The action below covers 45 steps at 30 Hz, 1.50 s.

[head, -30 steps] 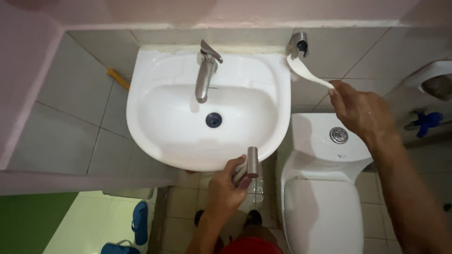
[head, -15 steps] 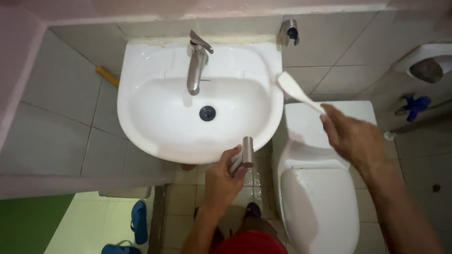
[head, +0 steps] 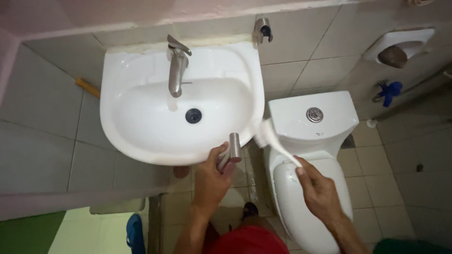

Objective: The person scrubs the toilet tank and sink using a handheld bidet sprayer and a white brush. They rinse the brush repeatedly and scrub the surfaces of the toilet cistern and the sink basin.

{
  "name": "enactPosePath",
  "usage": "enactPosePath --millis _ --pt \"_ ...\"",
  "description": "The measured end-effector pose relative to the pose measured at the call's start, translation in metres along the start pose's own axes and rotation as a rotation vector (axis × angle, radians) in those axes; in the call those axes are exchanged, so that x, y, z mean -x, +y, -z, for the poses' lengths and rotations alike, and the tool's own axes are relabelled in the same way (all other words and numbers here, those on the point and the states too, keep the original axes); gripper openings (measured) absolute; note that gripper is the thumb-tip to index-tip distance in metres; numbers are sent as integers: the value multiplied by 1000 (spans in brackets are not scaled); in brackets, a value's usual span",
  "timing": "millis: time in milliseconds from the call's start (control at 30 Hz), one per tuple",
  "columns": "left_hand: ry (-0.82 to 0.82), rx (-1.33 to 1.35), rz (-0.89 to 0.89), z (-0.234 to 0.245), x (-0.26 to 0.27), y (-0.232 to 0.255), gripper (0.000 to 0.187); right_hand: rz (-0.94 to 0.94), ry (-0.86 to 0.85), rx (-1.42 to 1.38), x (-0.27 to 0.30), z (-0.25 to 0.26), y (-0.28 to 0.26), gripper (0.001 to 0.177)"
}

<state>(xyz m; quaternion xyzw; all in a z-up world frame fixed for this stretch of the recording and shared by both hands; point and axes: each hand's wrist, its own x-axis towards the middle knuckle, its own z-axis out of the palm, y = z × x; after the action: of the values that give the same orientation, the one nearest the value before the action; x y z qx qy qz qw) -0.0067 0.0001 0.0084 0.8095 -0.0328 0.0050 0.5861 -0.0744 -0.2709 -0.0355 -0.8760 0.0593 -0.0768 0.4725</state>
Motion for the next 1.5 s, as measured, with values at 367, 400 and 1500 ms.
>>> enactPosePath --millis 367,400,1500 --pt "-9 -215 160 -5 -6 -7 49 -631 -92 -630 -14 -52 3 54" --pt "-14 -215 160 -5 -7 -8 49 -645 -89 -596 -22 -51 2 54" --pt "30 -27 155 -13 -5 -14 54 -582 -179 -647 -130 -47 24 45"
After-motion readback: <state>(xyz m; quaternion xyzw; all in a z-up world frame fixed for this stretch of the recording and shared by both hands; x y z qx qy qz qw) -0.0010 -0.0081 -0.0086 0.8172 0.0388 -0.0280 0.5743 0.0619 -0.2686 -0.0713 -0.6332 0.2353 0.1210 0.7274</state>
